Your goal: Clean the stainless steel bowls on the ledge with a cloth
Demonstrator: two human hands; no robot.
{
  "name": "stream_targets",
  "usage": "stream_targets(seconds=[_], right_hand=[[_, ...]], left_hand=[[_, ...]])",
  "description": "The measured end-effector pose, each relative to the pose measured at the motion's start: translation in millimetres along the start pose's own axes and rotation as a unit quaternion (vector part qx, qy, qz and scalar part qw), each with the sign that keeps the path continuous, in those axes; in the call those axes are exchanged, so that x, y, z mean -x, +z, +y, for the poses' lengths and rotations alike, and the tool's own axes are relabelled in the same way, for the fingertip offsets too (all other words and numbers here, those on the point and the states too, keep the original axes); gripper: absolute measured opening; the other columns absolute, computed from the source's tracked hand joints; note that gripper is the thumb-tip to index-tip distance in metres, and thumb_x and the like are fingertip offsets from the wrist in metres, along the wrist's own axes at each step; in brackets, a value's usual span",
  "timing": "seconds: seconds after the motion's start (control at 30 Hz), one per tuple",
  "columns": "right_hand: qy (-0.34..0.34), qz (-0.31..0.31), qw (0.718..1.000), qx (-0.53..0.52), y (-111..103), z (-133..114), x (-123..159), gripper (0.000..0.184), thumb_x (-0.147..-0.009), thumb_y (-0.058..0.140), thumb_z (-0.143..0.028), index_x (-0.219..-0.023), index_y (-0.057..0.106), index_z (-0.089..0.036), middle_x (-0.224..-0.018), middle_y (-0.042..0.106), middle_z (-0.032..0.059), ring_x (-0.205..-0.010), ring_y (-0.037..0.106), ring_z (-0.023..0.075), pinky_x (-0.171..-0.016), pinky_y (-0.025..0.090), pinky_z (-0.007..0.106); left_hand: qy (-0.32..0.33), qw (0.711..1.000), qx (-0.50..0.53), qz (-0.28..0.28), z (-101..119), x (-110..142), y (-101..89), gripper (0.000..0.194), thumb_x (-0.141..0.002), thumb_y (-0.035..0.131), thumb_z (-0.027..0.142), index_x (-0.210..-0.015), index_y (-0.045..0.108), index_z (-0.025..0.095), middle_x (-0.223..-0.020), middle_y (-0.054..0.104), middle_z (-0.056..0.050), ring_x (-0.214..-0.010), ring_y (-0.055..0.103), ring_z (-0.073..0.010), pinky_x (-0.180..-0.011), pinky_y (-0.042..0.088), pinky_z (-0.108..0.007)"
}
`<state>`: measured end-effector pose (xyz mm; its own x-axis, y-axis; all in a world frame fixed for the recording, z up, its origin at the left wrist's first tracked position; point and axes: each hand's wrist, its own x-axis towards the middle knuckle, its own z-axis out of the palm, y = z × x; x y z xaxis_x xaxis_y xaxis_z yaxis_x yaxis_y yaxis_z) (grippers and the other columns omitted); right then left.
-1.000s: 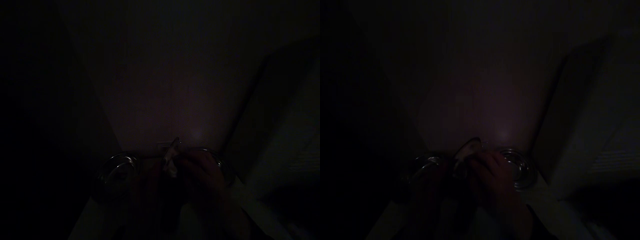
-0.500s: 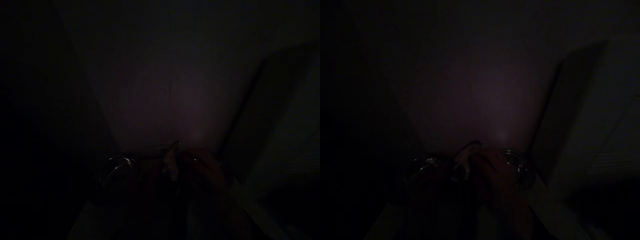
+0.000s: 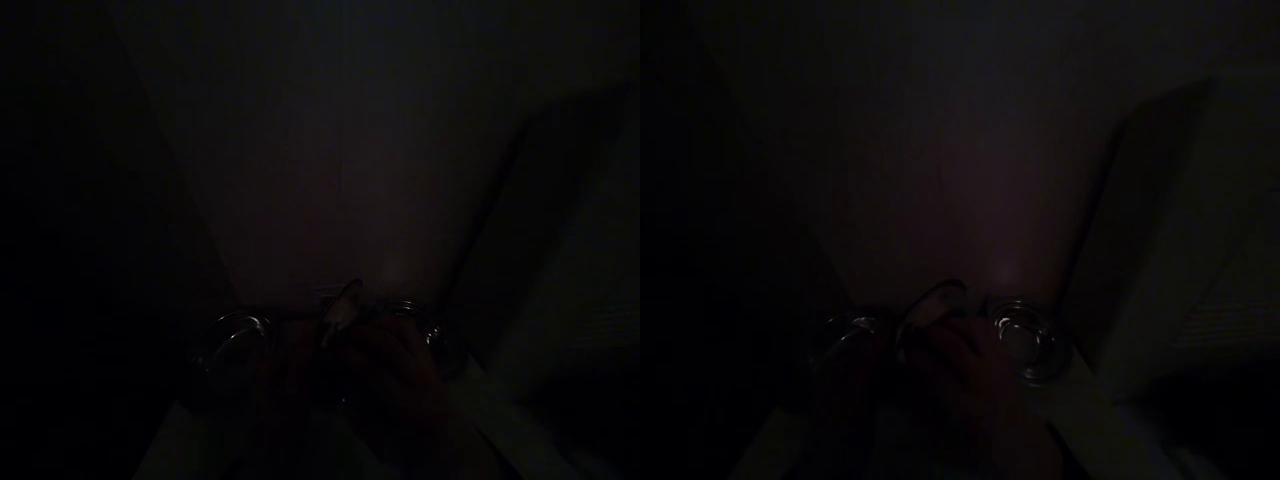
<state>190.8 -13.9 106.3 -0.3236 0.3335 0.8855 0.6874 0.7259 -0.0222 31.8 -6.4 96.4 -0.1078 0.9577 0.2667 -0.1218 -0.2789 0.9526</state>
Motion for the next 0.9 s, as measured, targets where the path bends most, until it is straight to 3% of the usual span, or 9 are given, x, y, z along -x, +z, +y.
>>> stream_targets(seconds=[0.2,0.33,0.43,0.6,0.8,0.9], right_hand=[[0.109,0.025,0.994,-0.009,-1.8,12.4,-0.9,0.033,-0.086,0.052,-0.015,-0.117,0.059,-0.022,-0.106,0.066,0.0085,-0.095,0.062,0.0221,-0.075,0.054,0.038],[0.038,-0.006,0.999,0.017,0.5,-2.6,0.3,0.029,-0.086,0.054,-0.018,-0.115,0.060,-0.020,-0.109,0.067,0.0089,-0.103,0.058,0.0248,-0.081,0.053,0.041],[-0.008,0.003,1.000,0.029,2.5,-6.2,0.3,0.023,-0.086,0.055,-0.018,-0.108,0.062,-0.021,-0.106,0.068,0.0074,-0.100,0.058,0.0243,-0.080,0.052,0.041],[0.084,0.015,0.996,0.011,-2.1,11.7,-4.1,0.026,-0.087,0.052,-0.013,-0.111,0.061,-0.018,-0.105,0.068,0.0094,-0.095,0.062,0.0213,-0.077,0.054,0.037],[-0.014,0.012,0.999,0.026,0.7,-4.2,-3.9,0.020,-0.086,0.054,-0.017,-0.104,0.064,-0.018,-0.102,0.070,0.0082,-0.098,0.059,0.0224,-0.080,0.052,0.037],[0.003,0.002,1.000,0.029,-0.5,0.2,-3.7,0.024,-0.087,0.053,-0.016,-0.108,0.063,-0.018,-0.106,0.069,0.0093,-0.098,0.059,0.0231,-0.079,0.051,0.039]], left_hand=[[-0.006,1.000,0.003,-0.003,-0.8,3.4,0.5,0.029,-0.091,0.054,0.036,-0.111,0.060,0.016,-0.110,0.062,-0.007,-0.091,0.062,-0.0173,-0.077,0.054,-0.035],[-0.007,1.000,-0.003,-0.003,3.2,1.9,0.5,0.026,-0.091,0.054,0.035,-0.106,0.062,0.016,-0.106,0.063,-0.006,-0.087,0.062,-0.0158,-0.075,0.054,-0.033],[-0.011,1.000,-0.010,-0.011,4.5,1.4,1.2,0.026,-0.091,0.053,0.034,-0.108,0.061,0.017,-0.110,0.062,-0.007,-0.090,0.062,-0.0164,-0.077,0.054,-0.034],[-0.012,1.000,-0.018,-0.016,-1.4,5.3,5.1,0.026,-0.091,0.053,0.034,-0.109,0.061,0.017,-0.110,0.062,-0.007,-0.089,0.061,-0.0158,-0.076,0.054,-0.033],[0.002,1.000,-0.030,-0.005,-5.9,4.9,2.1,0.026,-0.091,0.054,0.034,-0.108,0.061,0.016,-0.108,0.062,-0.007,-0.089,0.062,-0.0163,-0.075,0.054,-0.033],[0.009,0.999,-0.035,-0.001,-3.1,3.8,1.1,0.028,-0.091,0.054,0.036,-0.107,0.061,0.015,-0.105,0.063,-0.006,-0.087,0.062,-0.0163,-0.074,0.055,-0.033]])
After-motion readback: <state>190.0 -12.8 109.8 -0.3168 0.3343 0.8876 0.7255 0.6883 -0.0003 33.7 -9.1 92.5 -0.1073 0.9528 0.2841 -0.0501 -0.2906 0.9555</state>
